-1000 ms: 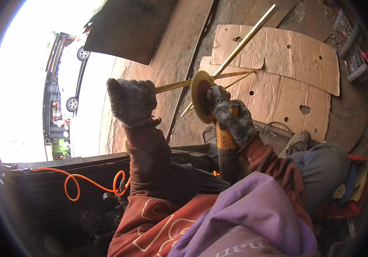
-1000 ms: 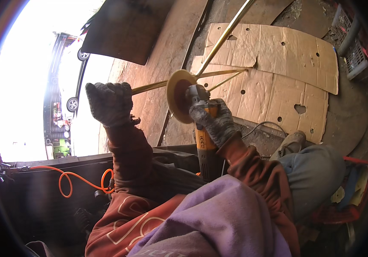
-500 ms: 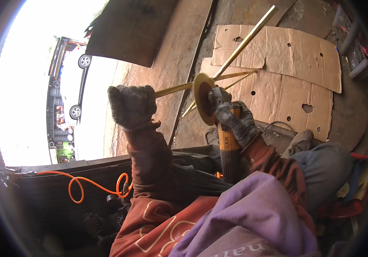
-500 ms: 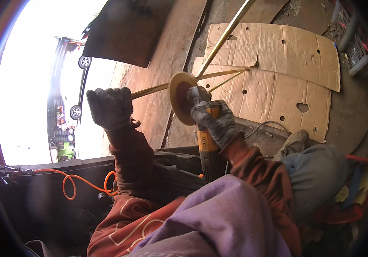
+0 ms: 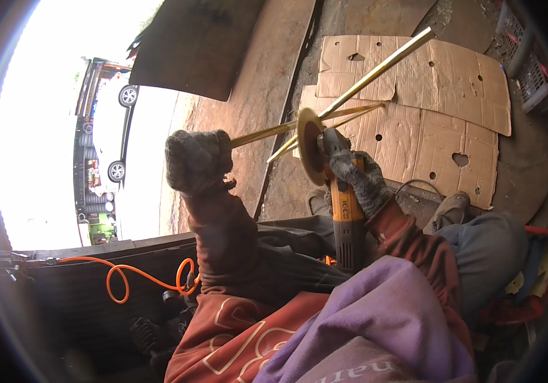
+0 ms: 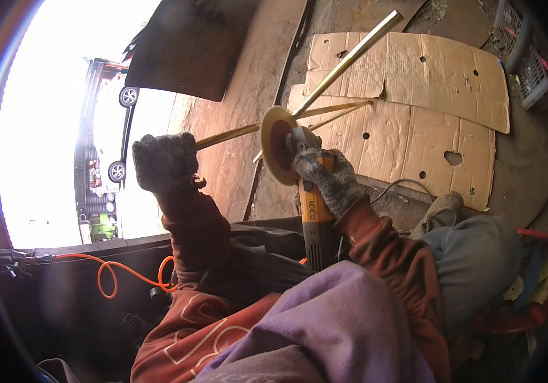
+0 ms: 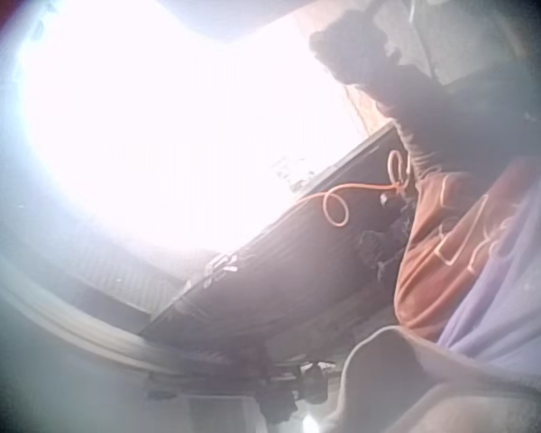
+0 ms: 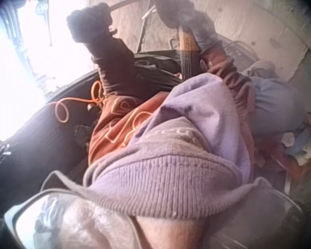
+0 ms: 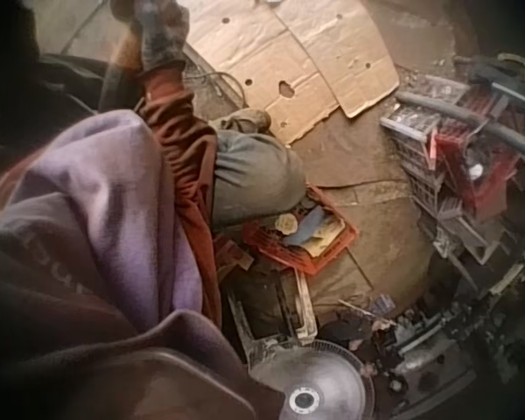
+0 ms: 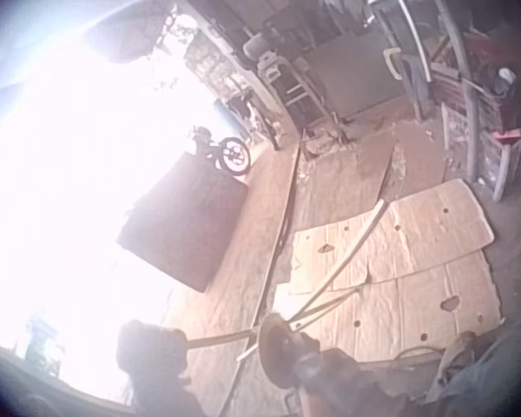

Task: The person grinds the joints and edges of a triangular metal frame using a handheld angle grinder while wearing gloves.

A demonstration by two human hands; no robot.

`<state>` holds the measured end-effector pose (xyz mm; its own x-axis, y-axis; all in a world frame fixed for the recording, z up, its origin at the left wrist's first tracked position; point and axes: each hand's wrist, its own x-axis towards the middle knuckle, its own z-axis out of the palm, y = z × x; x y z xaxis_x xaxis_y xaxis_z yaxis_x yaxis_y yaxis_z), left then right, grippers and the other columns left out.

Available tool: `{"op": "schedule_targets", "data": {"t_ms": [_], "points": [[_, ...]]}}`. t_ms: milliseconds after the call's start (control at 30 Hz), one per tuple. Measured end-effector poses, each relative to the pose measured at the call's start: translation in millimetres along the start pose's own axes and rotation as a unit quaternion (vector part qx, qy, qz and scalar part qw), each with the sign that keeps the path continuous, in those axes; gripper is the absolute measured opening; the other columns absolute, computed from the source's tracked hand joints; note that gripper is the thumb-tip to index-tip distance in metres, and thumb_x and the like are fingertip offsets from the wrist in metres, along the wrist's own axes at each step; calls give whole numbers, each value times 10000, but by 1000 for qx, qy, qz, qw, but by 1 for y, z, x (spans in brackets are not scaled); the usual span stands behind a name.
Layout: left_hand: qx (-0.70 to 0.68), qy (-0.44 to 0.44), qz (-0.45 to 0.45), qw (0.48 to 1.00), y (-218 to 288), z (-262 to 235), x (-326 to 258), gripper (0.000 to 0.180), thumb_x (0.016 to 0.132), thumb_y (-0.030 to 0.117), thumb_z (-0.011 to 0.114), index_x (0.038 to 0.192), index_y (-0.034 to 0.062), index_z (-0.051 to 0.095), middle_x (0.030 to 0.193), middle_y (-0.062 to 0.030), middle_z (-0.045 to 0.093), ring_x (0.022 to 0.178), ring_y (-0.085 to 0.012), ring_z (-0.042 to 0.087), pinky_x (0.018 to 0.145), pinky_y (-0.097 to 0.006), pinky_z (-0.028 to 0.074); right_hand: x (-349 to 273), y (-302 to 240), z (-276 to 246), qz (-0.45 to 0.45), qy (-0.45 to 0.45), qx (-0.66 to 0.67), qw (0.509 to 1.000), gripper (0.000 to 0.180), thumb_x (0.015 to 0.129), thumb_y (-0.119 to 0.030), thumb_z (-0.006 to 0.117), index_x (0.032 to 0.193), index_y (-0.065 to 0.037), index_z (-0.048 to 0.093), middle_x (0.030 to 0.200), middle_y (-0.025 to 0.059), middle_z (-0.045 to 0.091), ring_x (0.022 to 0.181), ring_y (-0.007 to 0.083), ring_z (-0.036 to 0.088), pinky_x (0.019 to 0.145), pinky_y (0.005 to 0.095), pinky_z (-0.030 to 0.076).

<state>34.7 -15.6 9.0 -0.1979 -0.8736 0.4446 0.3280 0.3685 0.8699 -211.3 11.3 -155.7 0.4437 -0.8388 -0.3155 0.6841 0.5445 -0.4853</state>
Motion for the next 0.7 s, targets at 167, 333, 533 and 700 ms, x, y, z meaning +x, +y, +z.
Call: {"op": "schedule_targets", "data": {"t_ms": [167, 333, 533, 700], "points": [[36, 56, -12, 998, 5, 20, 2, 444, 1001, 360, 296, 632, 118, 345, 502, -24, 307, 455, -164, 315, 629, -374, 419, -2, 5, 5, -24, -2, -36, 999, 319, 782, -184, 739, 983, -74, 518, 804, 93, 611, 600, 214, 626, 502, 357, 556], [1, 16, -1, 1000, 9, 2, -4, 455, 1000, 363, 299, 623, 114, 352, 503, -29, 318, 455, -167, 317, 621, -374, 416, -1, 3, 9, -8, -1, -14, 1000, 299, 790, -171, 734, 986, -73, 531, 830, 96, 623, 640, 195, 632, 548, 335, 553], [7, 45, -4, 999, 3, 22, 2, 476, 998, 373, 308, 606, 107, 356, 486, -29, 315, 440, -170, 306, 607, -367, 416, -2, 6, 7, -18, -1, -16, 1000, 297, 794, -157, 728, 996, -67, 530, 827, 101, 620, 609, 209, 630, 511, 349, 558], [42, 21, -9, 999, 8, 22, 2, 480, 1000, 374, 298, 607, 107, 372, 471, -21, 291, 427, -164, 292, 568, -346, 395, 2, 8, 4, -36, -17, -18, 999, 302, 793, -164, 730, 991, -59, 528, 811, 98, 616, 623, 202, 631, 538, 331, 552]]}}
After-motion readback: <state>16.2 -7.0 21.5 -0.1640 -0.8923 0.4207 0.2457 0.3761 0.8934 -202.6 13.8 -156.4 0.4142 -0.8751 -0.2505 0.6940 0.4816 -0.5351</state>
